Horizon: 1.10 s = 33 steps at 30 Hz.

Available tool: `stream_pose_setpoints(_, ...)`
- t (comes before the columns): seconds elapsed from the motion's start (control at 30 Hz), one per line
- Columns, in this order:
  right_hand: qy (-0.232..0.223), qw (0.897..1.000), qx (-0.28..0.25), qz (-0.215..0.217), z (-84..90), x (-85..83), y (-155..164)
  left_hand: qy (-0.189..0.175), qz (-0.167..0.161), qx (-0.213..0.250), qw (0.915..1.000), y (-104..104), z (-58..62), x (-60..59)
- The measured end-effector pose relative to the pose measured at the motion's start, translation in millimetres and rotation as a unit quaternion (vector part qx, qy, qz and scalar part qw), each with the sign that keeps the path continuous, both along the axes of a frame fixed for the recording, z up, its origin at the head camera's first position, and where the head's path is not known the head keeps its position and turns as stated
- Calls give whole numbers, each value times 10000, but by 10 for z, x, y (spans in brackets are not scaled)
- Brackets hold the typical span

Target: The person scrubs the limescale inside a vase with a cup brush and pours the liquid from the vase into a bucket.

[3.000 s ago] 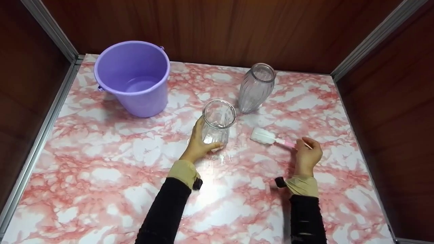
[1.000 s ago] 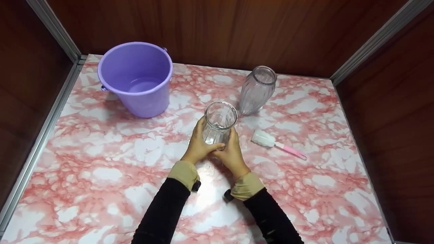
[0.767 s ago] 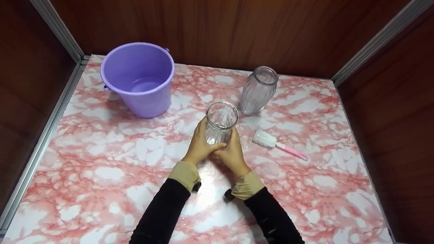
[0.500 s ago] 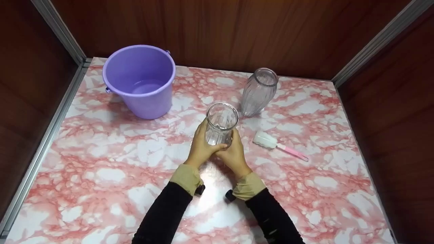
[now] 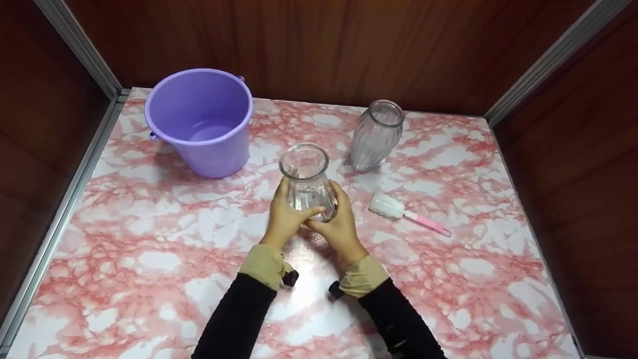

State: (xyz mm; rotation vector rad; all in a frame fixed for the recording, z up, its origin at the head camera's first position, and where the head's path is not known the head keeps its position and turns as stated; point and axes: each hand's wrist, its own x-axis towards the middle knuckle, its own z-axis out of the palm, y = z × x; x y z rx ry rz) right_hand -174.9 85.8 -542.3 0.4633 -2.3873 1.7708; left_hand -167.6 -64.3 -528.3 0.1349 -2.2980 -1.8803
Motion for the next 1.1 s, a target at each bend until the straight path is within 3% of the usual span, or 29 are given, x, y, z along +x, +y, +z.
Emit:
stream_pose_setpoints(0.1, -426, 9970, -599, 227, 29, 16, -39, -20, 55, 114, 9999, -60, 52, 12)
stream_pose_setpoints(0.17, -907, 9877, -1216, 365, 30, 30, -62, -13, 40, 374, 9993, -84, 83, 19)
stream_pose_setpoints(0.27, -1638, 9567, -2337, 567, 16, 54, -101, 93, -17, 1003, 9949, -104, 137, 22)
stream_pose_setpoints(0.33, -2003, 9246, -3153, 750, 9, 70, -138, 163, -43, 1449, 9893, -111, 184, 17)
stream_pose_setpoints(0.4, -2179, 8943, -3790, 957, 17, 86, -176, 218, -54, 1719, 9849, -125, 231, 7)
stream_pose_setpoints(0.53, -2200, 8575, -4482, 1238, 71, 106, -230, 261, -11, 1797, 9834, -177, 317, -11)
stream_pose_setpoints(0.8, -2128, 8332, -4917, 1370, 173, 113, -270, 756, 77, 2198, 9726, -234, 439, -48)
stream_pose_setpoints(1.1, -1999, 8402, -4873, 1289, 312, 69, -335, 1019, 309, 2815, 9536, -265, 538, -97)
